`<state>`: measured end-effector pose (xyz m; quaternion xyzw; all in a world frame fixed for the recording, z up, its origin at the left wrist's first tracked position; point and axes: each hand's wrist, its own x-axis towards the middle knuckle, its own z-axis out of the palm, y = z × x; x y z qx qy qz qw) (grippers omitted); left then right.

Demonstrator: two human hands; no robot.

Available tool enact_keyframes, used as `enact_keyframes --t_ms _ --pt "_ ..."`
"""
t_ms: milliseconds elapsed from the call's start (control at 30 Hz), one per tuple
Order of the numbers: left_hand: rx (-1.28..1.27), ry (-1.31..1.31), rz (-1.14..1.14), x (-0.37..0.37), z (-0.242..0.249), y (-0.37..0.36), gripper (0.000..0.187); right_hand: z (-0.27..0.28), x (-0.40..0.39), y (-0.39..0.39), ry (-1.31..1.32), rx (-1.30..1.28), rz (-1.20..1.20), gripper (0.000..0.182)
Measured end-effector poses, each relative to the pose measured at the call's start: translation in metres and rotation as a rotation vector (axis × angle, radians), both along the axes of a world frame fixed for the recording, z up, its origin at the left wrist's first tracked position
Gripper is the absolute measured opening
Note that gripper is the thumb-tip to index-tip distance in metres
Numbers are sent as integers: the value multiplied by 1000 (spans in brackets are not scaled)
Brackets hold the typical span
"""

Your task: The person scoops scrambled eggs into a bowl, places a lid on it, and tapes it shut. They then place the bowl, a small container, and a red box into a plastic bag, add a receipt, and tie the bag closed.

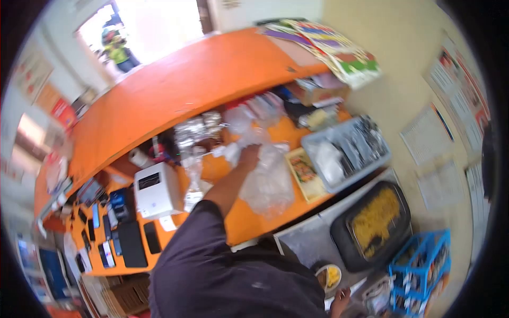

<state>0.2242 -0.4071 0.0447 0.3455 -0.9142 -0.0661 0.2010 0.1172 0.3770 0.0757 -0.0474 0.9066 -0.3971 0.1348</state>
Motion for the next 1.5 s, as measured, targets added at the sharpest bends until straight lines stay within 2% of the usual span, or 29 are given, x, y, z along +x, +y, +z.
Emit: enact_keyframes --t_ms 33,133,167,200,300,367,433,500,600,700,733,767,833,867,900,933,967,1000,1033,1067,1167,1200,1233,1267,1300,1367,1400,1467,1500 --pt "108 -298 89 -4 19 2 39 0 -11 1 118 14 -43 47" --pt "98 -337 79 -9 24 8 26 83 -10 -45 59 276 74 55" --pt "99 -354 77 -11 19 14 24 84 -13 -50 94 237 86 53" --pt "1 -320 70 -10 14 22 23 82 -15 -51 125 202 99 51" --pt "69 -310 56 -8 5 31 19 68 -22 -58 235 58 70 45" --pt "-119 -124 43 -3 -27 21 15 75 -18 -72 263 -18 63 42" --pt "-4 -199 89 -7 19 29 30 106 -5 -89 278 -24 69 38" --pt "-185 92 19 -11 33 22 50 128 2 -106 336 -8 82 37" --pt "135 -204 -49 -18 51 27 64 137 12 -114 285 12 85 37" --pt "96 -395 121 -42 22 11 45 137 17 -115 273 -7 64 36" --pt "-90 -339 72 -39 0 5 35 131 20 -113 284 -17 70 36" --pt "-156 -263 54 -39 -46 -15 37 130 24 -106 299 -12 46 36" --pt "-205 23 -137 -35 -85 -37 44 143 30 -106 306 -17 79 35" --pt "-78 -6 -130 -36 -70 -36 42 133 32 -100 372 -20 100 35" --pt "-565 -200 -158 -34 -86 -56 42 142 36 -101 322 -26 55 36" --pt "-392 -399 119 -46 -72 -51 44 137 39 -99 390 -15 41 36" --pt "-725 -353 -34 -41 -39 -45 46 149 42 -100 415 -76 40 36" --pt "-290 320 -23 -50 -29 -50 47 152 45 -100 375 -94 -1 36" --pt "-107 465 17 -51 4 -41 49 152 49 -104 334 -125 -16 36" --pt "119 392 114 -51 78 13 53 156 52 -105 331 -155 -28 36" --pt "449 633 -63 -83 132 90 54 169 47 -119 258 -329 1 35" --pt "245 476 -285 -91 131 106 55 174 48 -123 200 -427 18 36" --pt "801 925 -676 -108 101 143 53 175 49 -132 124 -540 57 36" --pt "898 679 -680 -101 134 206 48 174 49 -135 -23 -702 66 42" --pt "952 446 -689 -90 169 273 44 168 49 -139 -44 -845 103 50" --pt "1081 78 -688 -71 213 376 38 177 57 -133 -87 -1093 92 52" --pt "1091 182 -927 -73 237 420 42 194 61 -122 -120 -1181 110 50" --pt "1352 108 -1041 -75 236 475 52 202 80 -94 -123 -1107 -8 42" --pt "1319 129 -1088 -75 236 500 56 201 87 -75 -142 -1038 -66 39"
